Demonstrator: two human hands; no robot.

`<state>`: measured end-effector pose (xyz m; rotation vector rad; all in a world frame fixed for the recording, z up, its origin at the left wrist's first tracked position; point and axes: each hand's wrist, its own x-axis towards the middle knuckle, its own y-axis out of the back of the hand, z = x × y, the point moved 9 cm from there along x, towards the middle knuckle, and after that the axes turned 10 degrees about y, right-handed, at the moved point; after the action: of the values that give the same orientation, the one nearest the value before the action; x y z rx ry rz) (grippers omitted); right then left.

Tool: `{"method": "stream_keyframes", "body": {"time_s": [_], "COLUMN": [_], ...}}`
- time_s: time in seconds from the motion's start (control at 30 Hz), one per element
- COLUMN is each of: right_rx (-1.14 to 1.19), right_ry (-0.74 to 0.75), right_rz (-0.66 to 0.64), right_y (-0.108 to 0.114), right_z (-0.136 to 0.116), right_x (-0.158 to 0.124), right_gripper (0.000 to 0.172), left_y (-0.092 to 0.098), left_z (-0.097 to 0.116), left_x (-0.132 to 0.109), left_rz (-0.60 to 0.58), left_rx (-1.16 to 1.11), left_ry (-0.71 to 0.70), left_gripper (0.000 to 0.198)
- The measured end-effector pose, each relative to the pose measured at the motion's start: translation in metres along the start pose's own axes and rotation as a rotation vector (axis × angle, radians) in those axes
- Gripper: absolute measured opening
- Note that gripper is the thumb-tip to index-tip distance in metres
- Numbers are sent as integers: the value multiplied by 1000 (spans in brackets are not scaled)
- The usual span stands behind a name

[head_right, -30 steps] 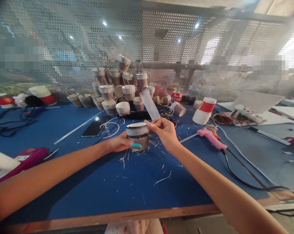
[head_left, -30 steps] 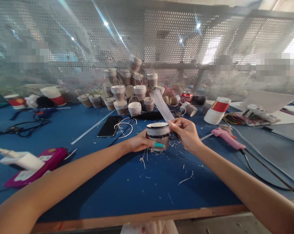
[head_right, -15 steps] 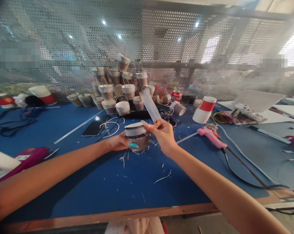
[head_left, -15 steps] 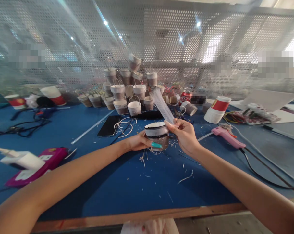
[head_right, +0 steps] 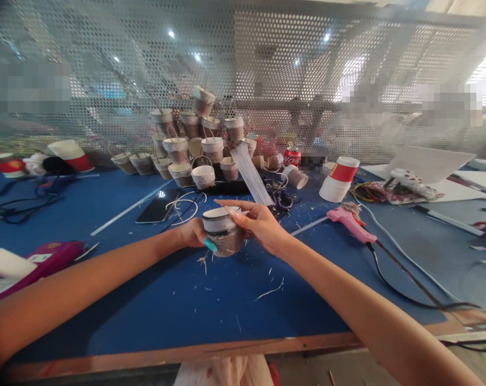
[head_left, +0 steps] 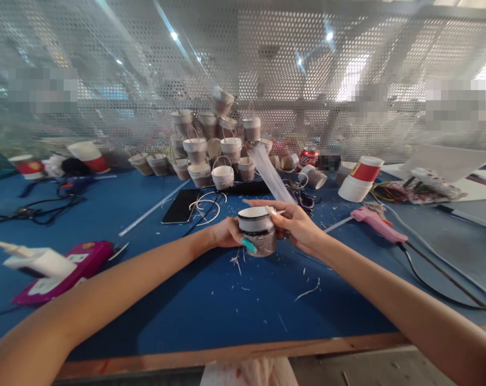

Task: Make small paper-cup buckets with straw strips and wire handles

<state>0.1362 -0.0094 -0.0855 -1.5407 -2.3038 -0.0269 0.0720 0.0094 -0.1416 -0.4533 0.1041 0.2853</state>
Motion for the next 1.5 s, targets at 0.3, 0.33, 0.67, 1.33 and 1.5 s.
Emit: {"method": "stream_keyframes", "body": {"time_s": [0.3, 0.33, 0.67, 1.33, 1.5], "right_rx": [-28, -16, -28, -763, -778], "right_ry": [140, 148, 244, 423, 418], "right_rz": [176, 168, 246, 188, 173], "right_y": [29, 29, 35, 20, 17], "right_z": [-13, -16, -27, -25, -21], "right_x": [7, 7, 7, 0, 3], "right_gripper": [53, 54, 60, 70, 67], "left_y": [-21, -23, 12, -3, 0], "left_z": [33, 35, 61, 44, 40], "left_x": [-1, -2, -19, -13, -13], "left_rz": [136, 147, 684, 691, 724], "left_rx": [91, 115, 585, 907, 822], "left_ry": [-166, -170, -412, -218, -150], "left_gripper": [52, 54, 85, 20, 18]}}
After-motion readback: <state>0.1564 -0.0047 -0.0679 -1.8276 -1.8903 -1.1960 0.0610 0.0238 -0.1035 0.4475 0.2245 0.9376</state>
